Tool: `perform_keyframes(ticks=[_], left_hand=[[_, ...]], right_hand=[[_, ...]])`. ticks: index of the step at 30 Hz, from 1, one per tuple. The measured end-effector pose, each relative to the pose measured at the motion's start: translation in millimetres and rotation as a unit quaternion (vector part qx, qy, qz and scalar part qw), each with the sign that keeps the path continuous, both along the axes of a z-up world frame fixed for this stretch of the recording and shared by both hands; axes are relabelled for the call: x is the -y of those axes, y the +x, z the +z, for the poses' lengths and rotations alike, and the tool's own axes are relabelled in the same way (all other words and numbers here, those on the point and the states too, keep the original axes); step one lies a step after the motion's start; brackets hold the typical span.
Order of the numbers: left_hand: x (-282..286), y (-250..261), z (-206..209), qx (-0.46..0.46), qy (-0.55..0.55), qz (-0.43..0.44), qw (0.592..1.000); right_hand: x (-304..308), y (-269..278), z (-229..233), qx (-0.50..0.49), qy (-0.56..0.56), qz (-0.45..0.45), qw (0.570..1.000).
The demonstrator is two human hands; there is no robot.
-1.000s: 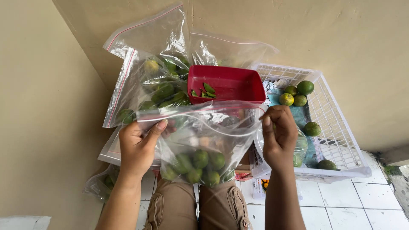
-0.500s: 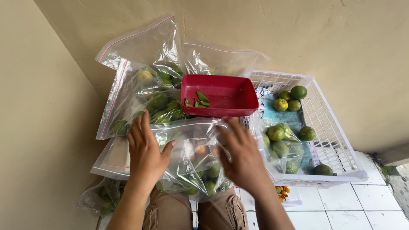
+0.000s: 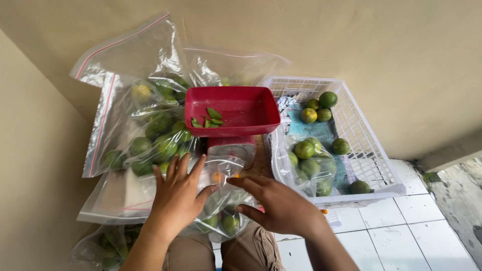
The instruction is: The person is sorting limes from a white plastic crate, weighing them in a red bowl on a digital scale, and then packing the weighed portions into clear ziplock bags.
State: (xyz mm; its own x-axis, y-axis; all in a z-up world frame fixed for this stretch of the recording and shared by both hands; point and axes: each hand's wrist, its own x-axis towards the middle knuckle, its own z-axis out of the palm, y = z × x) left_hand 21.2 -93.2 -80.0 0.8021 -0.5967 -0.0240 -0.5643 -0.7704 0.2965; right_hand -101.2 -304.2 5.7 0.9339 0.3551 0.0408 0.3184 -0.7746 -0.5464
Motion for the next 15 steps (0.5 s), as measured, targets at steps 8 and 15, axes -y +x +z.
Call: perform_keyframes(ticks=[8, 15], left_hand=[[103, -41, 88, -0.175, -0.145, -0.238, 0.944], [242, -4, 23, -0.172, -0.161, -0.279, 0.931]], right_hand=[[124, 32, -2, 0.066, -0.001, -0.155, 0.986], [193, 76, -79, -0.051, -0.239, -0.18, 0.953]])
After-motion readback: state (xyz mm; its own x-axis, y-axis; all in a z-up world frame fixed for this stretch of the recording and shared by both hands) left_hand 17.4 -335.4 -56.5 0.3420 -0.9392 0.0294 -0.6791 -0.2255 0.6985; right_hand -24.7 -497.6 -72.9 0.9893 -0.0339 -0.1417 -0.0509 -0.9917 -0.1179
